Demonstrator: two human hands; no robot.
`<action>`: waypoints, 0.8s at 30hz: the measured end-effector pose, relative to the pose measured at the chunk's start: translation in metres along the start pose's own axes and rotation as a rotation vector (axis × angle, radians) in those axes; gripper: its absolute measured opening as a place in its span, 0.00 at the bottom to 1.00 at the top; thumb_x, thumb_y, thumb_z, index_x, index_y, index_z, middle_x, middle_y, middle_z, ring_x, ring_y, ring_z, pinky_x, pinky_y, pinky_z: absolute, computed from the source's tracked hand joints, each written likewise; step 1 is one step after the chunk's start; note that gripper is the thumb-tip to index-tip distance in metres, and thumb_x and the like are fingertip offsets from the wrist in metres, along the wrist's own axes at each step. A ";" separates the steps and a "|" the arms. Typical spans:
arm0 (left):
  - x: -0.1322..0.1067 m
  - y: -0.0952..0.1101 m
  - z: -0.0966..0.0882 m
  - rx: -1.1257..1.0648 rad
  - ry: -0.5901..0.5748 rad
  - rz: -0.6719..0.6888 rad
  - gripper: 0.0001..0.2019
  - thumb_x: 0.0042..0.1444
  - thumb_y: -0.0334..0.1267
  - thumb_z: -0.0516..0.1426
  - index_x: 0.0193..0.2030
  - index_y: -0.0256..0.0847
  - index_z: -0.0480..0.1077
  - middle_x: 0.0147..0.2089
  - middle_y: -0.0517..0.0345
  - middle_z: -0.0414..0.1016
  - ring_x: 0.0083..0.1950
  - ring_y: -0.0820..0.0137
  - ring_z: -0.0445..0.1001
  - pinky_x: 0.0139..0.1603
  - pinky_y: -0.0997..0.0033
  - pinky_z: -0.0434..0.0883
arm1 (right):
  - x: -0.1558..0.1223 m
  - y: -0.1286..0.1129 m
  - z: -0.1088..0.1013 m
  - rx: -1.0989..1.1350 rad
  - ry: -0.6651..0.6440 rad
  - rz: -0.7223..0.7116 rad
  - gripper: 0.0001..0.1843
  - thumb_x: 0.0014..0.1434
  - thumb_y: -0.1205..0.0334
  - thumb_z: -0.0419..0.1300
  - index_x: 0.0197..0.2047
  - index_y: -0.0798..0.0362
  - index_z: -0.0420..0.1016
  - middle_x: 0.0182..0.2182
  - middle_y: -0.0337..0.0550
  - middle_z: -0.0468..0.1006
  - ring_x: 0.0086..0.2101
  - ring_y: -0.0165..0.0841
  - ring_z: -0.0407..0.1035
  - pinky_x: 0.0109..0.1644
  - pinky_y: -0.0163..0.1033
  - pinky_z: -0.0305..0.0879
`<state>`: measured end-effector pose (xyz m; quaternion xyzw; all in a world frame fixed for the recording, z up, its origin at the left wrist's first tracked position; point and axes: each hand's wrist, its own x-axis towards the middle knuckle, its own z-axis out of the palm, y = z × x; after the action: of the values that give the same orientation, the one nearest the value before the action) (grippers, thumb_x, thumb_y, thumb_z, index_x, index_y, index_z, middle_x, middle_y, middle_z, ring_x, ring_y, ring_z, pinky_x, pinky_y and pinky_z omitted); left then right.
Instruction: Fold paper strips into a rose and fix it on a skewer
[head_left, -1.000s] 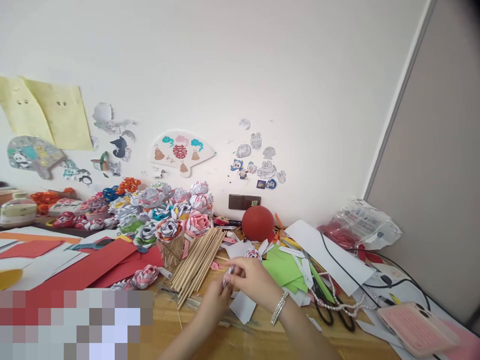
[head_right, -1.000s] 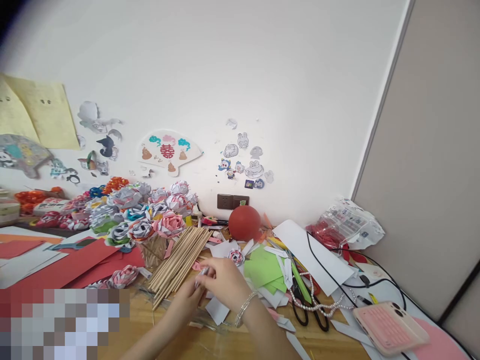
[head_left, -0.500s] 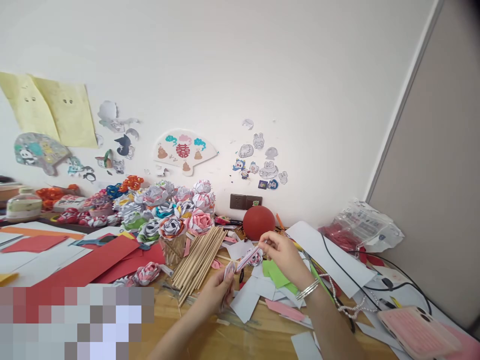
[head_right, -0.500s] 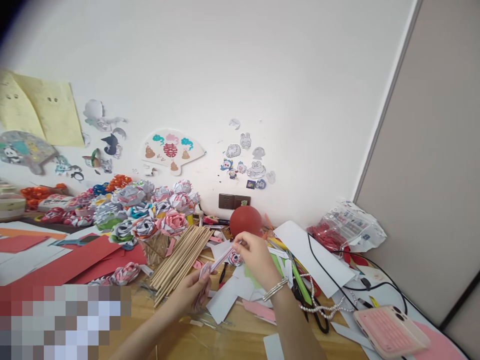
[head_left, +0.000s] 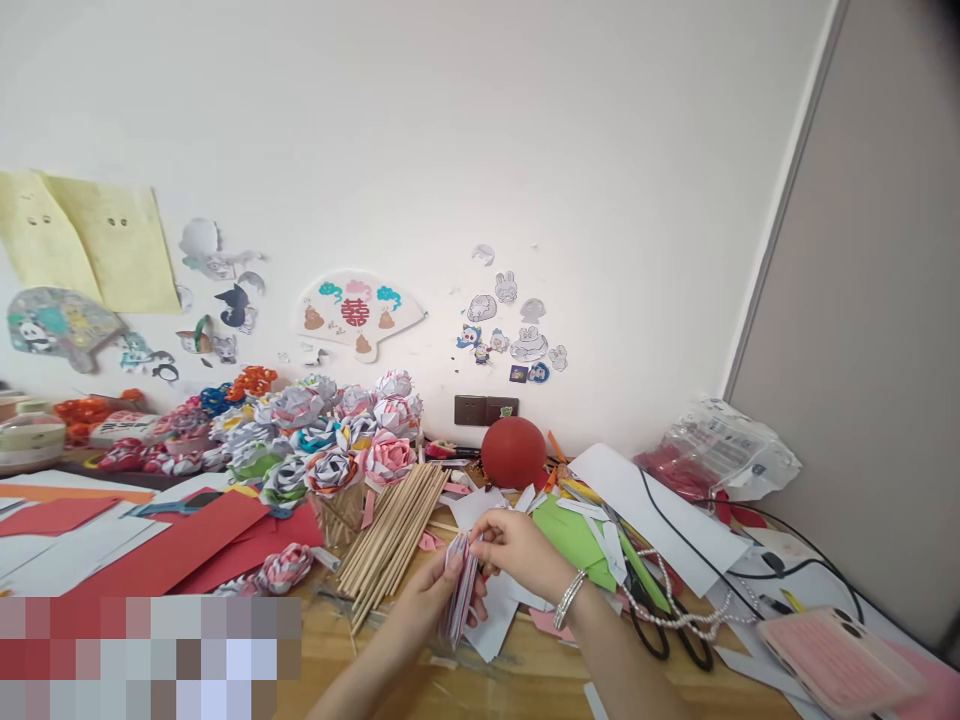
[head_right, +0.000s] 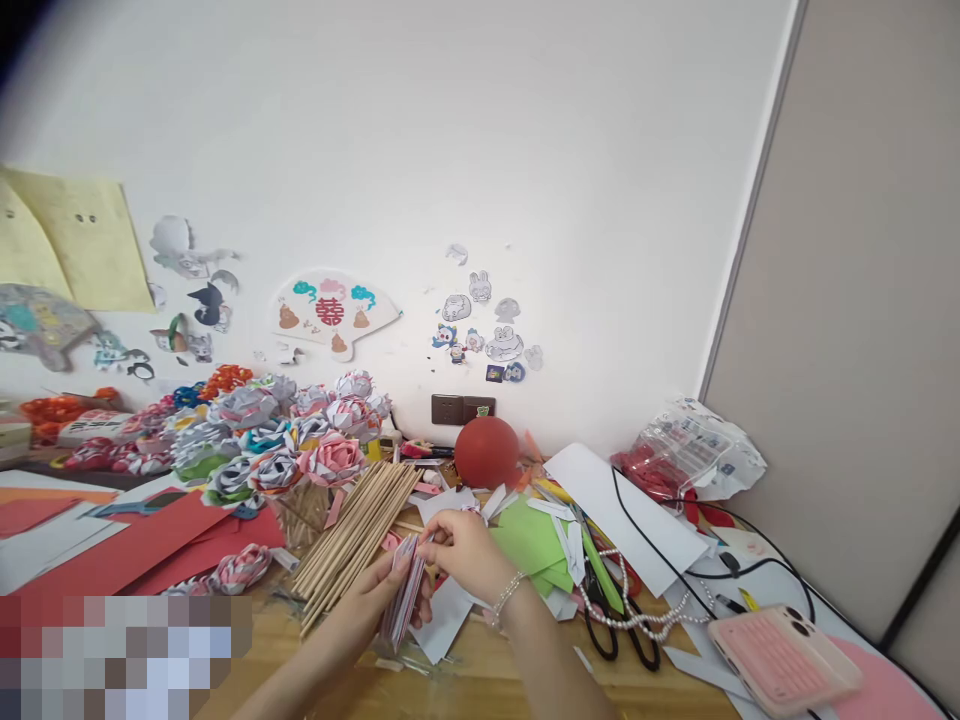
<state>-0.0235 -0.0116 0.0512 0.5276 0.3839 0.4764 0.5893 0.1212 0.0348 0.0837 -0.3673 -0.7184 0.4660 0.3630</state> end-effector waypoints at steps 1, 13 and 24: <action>0.001 -0.001 -0.001 -0.006 0.003 0.002 0.24 0.46 0.61 0.55 0.31 0.39 0.66 0.23 0.59 0.73 0.22 0.72 0.70 0.23 0.75 0.63 | 0.001 0.001 0.001 0.008 0.007 -0.002 0.04 0.49 0.71 0.58 0.29 0.54 0.67 0.19 0.32 0.65 0.19 0.26 0.63 0.23 0.31 0.60; 0.010 -0.017 -0.005 0.028 0.054 0.033 0.28 0.41 0.66 0.54 0.33 0.41 0.61 0.17 0.66 0.69 0.13 0.76 0.65 0.14 0.78 0.59 | 0.002 0.005 0.007 0.013 0.035 -0.046 0.07 0.48 0.73 0.57 0.32 0.54 0.69 0.21 0.32 0.65 0.22 0.26 0.64 0.26 0.31 0.61; 0.005 -0.009 -0.006 0.097 0.015 0.020 0.29 0.41 0.62 0.57 0.41 0.41 0.62 0.24 0.65 0.69 0.16 0.76 0.67 0.18 0.76 0.63 | 0.001 0.009 0.013 -0.019 -0.003 -0.061 0.09 0.50 0.73 0.54 0.36 0.52 0.68 0.24 0.34 0.68 0.24 0.28 0.67 0.27 0.32 0.63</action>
<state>-0.0268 -0.0051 0.0411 0.5558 0.4056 0.4672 0.5552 0.1109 0.0328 0.0718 -0.3480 -0.7342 0.4483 0.3727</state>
